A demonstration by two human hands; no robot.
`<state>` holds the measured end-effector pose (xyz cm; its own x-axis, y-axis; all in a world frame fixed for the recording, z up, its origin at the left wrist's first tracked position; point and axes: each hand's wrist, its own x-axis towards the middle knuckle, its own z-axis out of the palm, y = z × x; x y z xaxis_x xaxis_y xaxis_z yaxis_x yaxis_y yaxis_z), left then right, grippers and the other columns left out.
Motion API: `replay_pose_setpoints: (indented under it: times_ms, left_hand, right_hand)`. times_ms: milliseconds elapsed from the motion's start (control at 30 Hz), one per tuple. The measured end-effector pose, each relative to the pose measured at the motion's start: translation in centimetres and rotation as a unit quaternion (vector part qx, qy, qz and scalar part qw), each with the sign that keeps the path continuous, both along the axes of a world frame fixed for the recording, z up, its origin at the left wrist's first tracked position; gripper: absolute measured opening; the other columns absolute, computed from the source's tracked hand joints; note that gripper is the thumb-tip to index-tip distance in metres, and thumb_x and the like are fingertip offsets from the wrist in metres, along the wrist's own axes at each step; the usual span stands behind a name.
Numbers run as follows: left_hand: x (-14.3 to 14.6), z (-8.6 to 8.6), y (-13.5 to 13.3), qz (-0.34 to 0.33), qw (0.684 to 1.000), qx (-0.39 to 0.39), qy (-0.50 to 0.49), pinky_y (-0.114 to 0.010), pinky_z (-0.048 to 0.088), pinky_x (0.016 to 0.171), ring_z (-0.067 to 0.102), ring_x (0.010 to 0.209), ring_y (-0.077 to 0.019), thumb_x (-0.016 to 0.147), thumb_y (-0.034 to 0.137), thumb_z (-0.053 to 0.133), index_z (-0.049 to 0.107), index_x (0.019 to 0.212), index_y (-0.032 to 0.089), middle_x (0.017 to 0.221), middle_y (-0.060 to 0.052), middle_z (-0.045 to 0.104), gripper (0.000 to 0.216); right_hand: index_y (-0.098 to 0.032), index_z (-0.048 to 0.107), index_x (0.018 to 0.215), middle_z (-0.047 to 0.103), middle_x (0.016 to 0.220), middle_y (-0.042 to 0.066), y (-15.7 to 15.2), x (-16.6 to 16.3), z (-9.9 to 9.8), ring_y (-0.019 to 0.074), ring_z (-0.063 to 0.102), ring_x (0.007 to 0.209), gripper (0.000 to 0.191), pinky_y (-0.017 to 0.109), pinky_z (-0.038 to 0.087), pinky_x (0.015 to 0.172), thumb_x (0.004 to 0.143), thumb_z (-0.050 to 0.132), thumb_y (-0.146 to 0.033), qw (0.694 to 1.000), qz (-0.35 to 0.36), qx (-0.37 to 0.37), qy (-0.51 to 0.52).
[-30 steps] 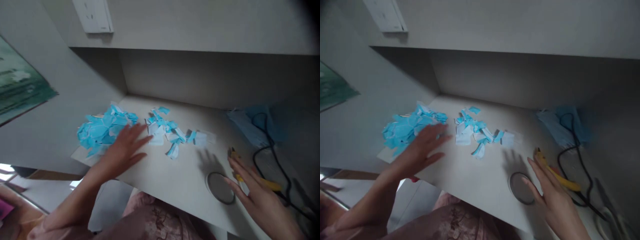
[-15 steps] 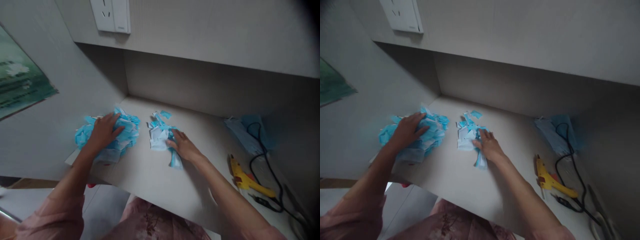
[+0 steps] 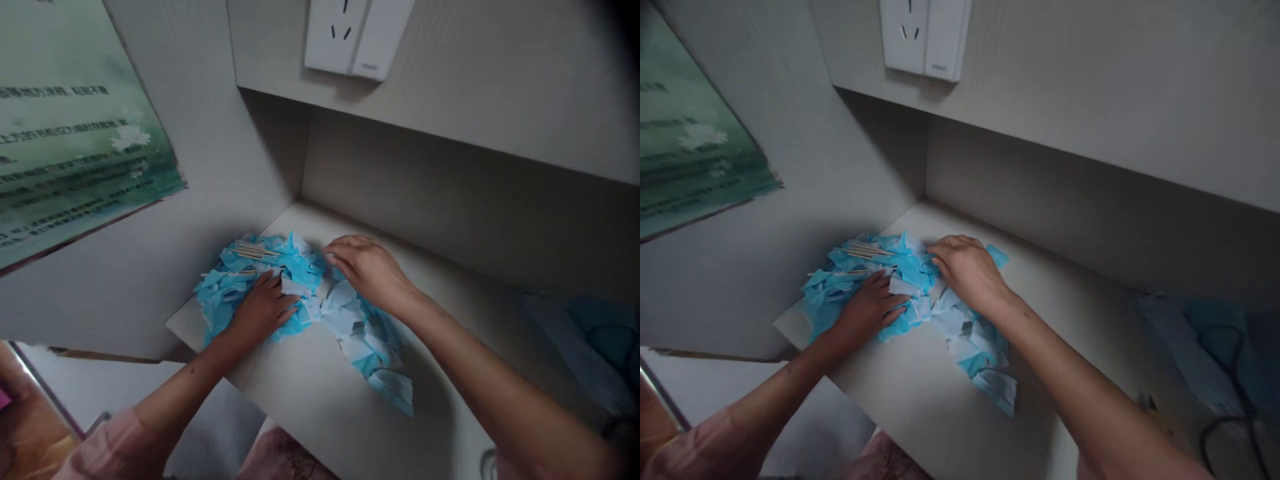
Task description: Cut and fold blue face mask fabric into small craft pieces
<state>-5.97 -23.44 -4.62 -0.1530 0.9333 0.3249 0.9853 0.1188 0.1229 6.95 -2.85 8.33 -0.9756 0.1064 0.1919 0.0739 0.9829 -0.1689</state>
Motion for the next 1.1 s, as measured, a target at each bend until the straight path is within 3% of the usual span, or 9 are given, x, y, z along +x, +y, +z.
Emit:
replay_pose_setpoints:
  times_ms: [100,233,333,433,567,700,800,1000,1100]
  left_hand:
    - [0.0,-0.1,0.0,-0.009,1.000,0.009,0.014,-0.051,0.042,0.114,0.064,0.111,-0.0280,0.092,0.028,0.068,0.078,0.108,0.024,0.101,-0.007,0.077,0.019]
    - [0.1,0.0,0.0,-0.011,1.000,0.006,0.018,-0.045,0.051,0.099,0.065,0.099,-0.0269,0.092,0.029,0.069,0.077,0.105,0.022,0.094,-0.008,0.075,0.016]
    - [0.2,0.0,0.0,-0.006,1.000,-0.004,0.012,-0.044,0.053,0.088,0.064,0.096,-0.0275,0.092,0.029,0.068,0.076,0.104,0.022,0.093,-0.008,0.074,0.016]
    - [0.2,0.0,0.0,-0.001,1.000,-0.012,0.004,-0.044,0.053,0.083,0.065,0.095,-0.0284,0.094,0.030,0.067,0.075,0.106,0.022,0.092,-0.008,0.074,0.017]
    - [0.2,0.2,-0.1,0.001,0.999,-0.030,-0.017,-0.044,0.052,0.085,0.065,0.096,-0.0281,0.095,0.031,0.066,0.074,0.109,0.022,0.094,-0.008,0.074,0.019]
    - [0.2,0.4,-0.4,-0.003,0.999,-0.009,-0.043,-0.050,0.043,0.108,0.063,0.106,-0.0269,0.098,0.032,0.061,0.073,0.115,0.024,0.102,-0.007,0.075,0.023]
    - [0.2,0.3,-0.5,-0.004,0.999,0.009,-0.047,-0.054,0.032,0.119,0.063,0.109,-0.0260,0.098,0.032,0.060,0.073,0.117,0.025,0.104,-0.005,0.076,0.024]
    - [0.4,0.3,-0.5,0.008,1.000,0.004,-0.025,-0.047,0.048,0.100,0.064,0.101,-0.0276,0.097,0.030,0.061,0.075,0.114,0.024,0.091,-0.007,0.073,0.023]
    - [0.5,0.1,-0.5,0.020,1.000,-0.007,-0.023,-0.042,0.051,0.090,0.066,0.098,-0.0271,0.098,0.030,0.059,0.076,0.113,0.025,0.087,-0.008,0.073,0.023]
  right_hand:
    - [-0.021,0.076,0.115,0.078,0.114,0.006,-1.3,-5.1,-0.8,0.0220,0.071,0.109,0.028,0.036,0.046,0.101,0.102,0.051,-0.019,0.998,0.037,-0.040,-0.019]
    - [-0.024,0.074,0.117,0.079,0.114,0.002,-2.4,-9.9,-2.1,0.0182,0.072,0.107,0.027,0.028,0.044,0.093,0.102,0.052,-0.020,0.992,0.085,-0.064,-0.066]
    - [-0.022,0.071,0.122,0.076,0.122,0.005,-3.9,-12.4,-2.8,0.0209,0.069,0.114,0.028,0.031,0.043,0.094,0.103,0.050,-0.028,0.987,0.129,-0.023,-0.092]
    - [-0.016,0.069,0.120,0.074,0.122,0.014,-5.6,-14.0,-3.6,0.0276,0.069,0.113,0.031,0.037,0.045,0.093,0.099,0.057,-0.036,0.982,0.120,0.043,-0.143]
    - [-0.014,0.068,0.116,0.076,0.115,0.014,-6.0,-14.6,-3.8,0.0267,0.071,0.103,0.027,0.035,0.044,0.087,0.095,0.055,-0.025,0.982,0.071,0.048,-0.166]
    - [-0.019,0.064,0.118,0.076,0.103,0.006,-4.3,-13.4,-2.1,0.0193,0.067,0.087,0.027,0.028,0.038,0.071,0.094,0.052,-0.025,0.993,0.071,-0.041,-0.084]
    - [-0.016,0.064,0.107,0.072,0.095,0.006,-4.0,-12.5,-1.2,0.0174,0.062,0.080,0.021,0.027,0.035,0.071,0.096,0.047,-0.021,0.992,0.110,-0.053,-0.030]
    - [-0.017,0.064,0.104,0.067,0.105,0.007,-6.7,-13.2,-2.2,0.0174,0.060,0.095,0.025,0.026,0.039,0.081,0.093,0.043,-0.008,0.972,0.220,-0.074,-0.020]
    - [-0.018,0.067,0.106,0.068,0.112,0.007,-8.3,-14.1,-2.8,0.0188,0.062,0.100,0.027,0.027,0.041,0.079,0.091,0.046,-0.009,0.967,0.247,-0.041,-0.047]
